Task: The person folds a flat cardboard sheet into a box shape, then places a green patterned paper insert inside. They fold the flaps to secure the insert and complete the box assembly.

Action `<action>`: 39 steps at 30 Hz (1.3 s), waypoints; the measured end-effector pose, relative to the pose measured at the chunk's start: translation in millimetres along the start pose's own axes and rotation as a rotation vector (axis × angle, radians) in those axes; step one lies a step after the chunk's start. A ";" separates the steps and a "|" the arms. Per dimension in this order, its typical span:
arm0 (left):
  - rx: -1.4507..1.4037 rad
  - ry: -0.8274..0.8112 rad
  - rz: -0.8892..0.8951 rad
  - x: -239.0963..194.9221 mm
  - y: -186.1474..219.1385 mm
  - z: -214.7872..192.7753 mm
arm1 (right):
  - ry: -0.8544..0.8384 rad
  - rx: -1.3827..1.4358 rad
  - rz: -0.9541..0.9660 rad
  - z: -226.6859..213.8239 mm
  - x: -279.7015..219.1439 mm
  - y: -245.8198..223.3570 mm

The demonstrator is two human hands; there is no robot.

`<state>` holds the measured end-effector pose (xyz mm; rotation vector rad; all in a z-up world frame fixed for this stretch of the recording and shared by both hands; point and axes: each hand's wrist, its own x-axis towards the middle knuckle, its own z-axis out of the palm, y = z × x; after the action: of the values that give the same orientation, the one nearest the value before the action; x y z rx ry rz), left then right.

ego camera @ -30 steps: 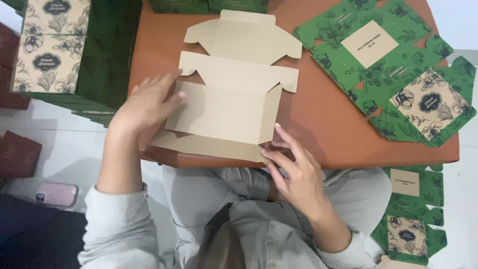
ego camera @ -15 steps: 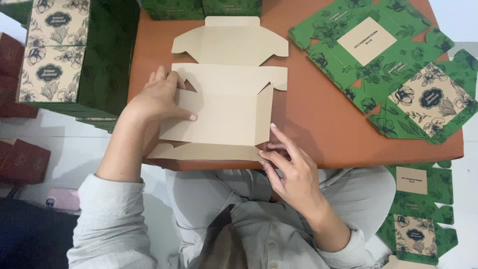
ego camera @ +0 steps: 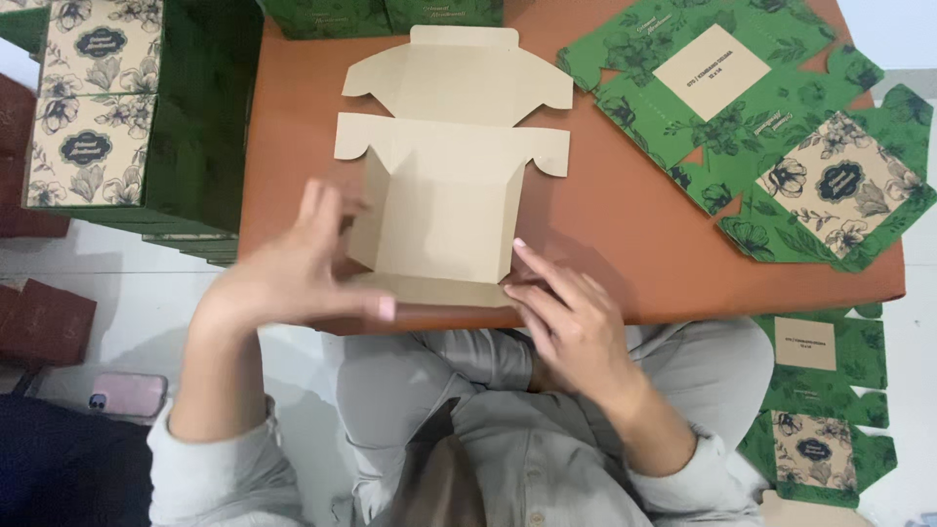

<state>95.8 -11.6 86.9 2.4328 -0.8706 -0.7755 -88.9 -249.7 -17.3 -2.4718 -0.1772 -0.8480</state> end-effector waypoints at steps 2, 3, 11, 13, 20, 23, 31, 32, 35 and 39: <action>0.123 -0.022 0.004 -16.0 13.5 7.5 | -0.030 -0.019 -0.027 0.7 1.9 12.9; 0.247 -0.042 0.009 -24.0 20.6 11.3 | -0.059 -0.040 -0.056 0.6 3.2 19.6; 0.172 0.224 0.121 -14.1 -6.6 21.9 | -0.139 0.016 -0.056 -12.1 41.9 33.0; 0.168 0.263 0.137 -13.4 -13.9 24.5 | -0.160 0.063 -0.076 -14.7 48.1 36.0; 0.342 0.521 0.423 4.3 -46.6 39.6 | -0.286 0.002 -0.193 -14.3 67.2 50.2; 0.428 0.594 0.416 2.8 -40.8 49.8 | -0.330 -0.050 -0.255 -15.0 78.3 45.9; -0.018 1.069 0.373 22.8 -16.7 138.9 | -0.403 -0.028 -0.320 5.0 81.9 37.6; -0.044 1.012 0.424 22.3 -13.0 146.2 | -0.396 -0.010 -0.317 7.3 81.5 36.9; -0.056 0.958 0.504 23.8 -3.5 162.8 | -0.364 0.028 -0.332 13.6 79.7 37.6; -0.048 1.028 0.458 26.1 7.5 157.2 | -0.294 0.114 -0.308 19.4 78.1 34.2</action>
<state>10.0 -67.7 -35.4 2.0229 -0.8610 0.5820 -6.8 -272.4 2.2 -2.4840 -0.7046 -0.5672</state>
